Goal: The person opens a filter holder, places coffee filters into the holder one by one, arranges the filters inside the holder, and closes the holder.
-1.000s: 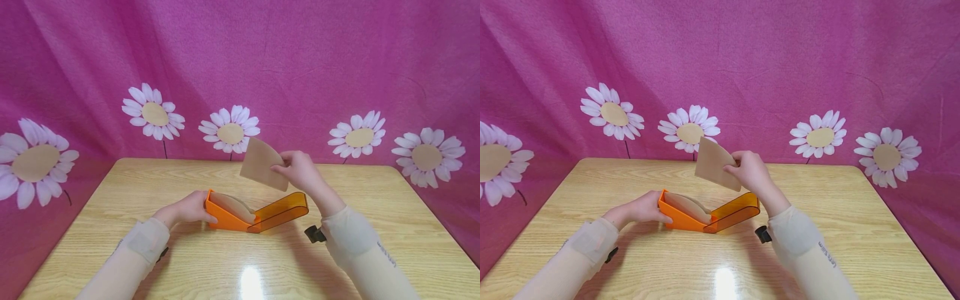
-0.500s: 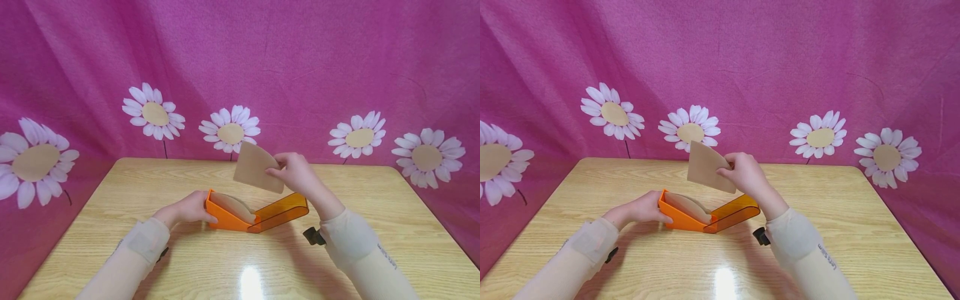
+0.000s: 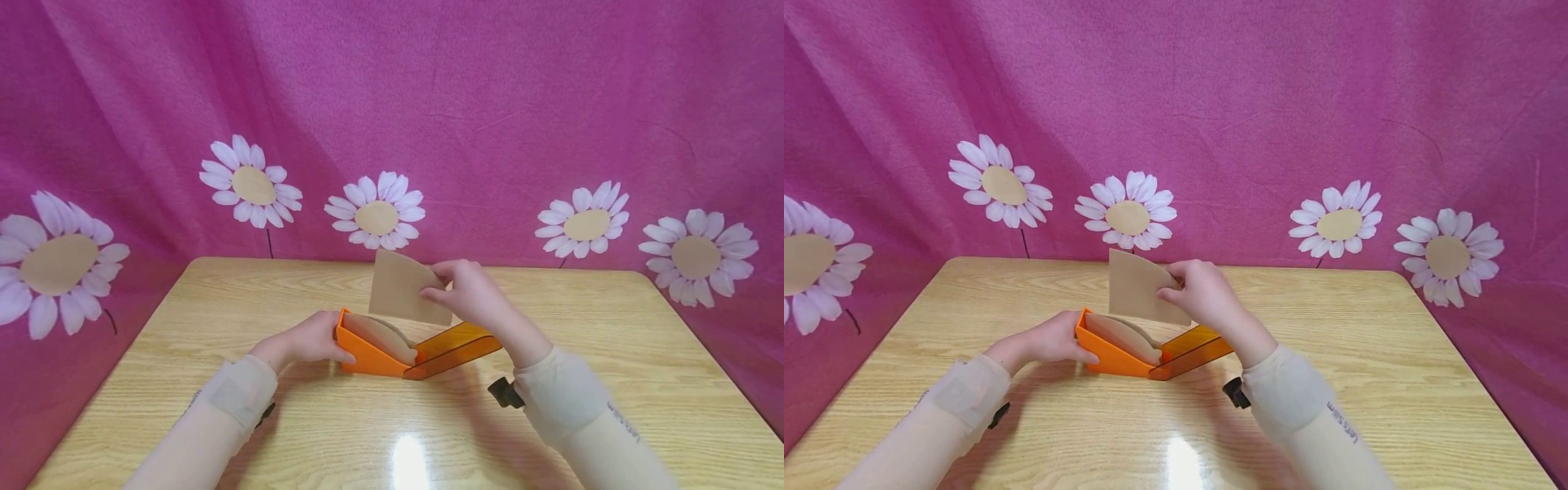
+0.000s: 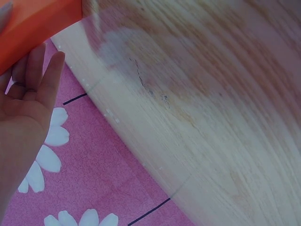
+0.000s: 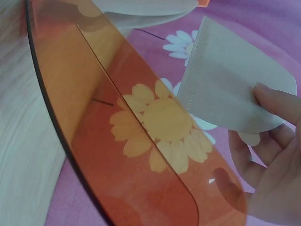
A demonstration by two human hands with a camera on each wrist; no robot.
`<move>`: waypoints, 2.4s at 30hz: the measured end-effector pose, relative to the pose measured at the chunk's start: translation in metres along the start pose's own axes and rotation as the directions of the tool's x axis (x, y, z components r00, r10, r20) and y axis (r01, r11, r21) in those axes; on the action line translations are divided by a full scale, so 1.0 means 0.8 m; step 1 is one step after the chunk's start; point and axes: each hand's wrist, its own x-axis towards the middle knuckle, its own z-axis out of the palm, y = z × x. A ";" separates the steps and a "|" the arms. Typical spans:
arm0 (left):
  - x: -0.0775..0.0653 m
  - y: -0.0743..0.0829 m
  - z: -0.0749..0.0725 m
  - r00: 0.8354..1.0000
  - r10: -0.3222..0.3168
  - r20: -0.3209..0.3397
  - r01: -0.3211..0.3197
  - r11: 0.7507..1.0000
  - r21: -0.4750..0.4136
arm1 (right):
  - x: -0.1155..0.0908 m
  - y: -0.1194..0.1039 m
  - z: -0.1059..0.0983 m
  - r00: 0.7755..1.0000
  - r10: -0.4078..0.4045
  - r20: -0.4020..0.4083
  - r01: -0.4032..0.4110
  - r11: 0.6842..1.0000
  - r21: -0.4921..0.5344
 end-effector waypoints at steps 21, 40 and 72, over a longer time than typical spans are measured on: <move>0.001 -0.003 -0.001 1.000 0.009 0.022 -0.009 1.000 -0.012 | 0.000 0.000 0.039 0.997 -0.072 0.038 0.075 0.993 -0.093; 0.001 -0.004 0.001 1.000 -0.008 0.001 0.008 1.000 -0.017 | -0.001 -0.001 0.064 0.993 -0.097 0.062 0.106 0.981 -0.165; 0.001 -0.004 0.000 1.000 0.000 0.009 0.000 1.000 0.002 | -0.004 0.003 0.092 0.984 -0.153 0.091 0.171 0.952 -0.252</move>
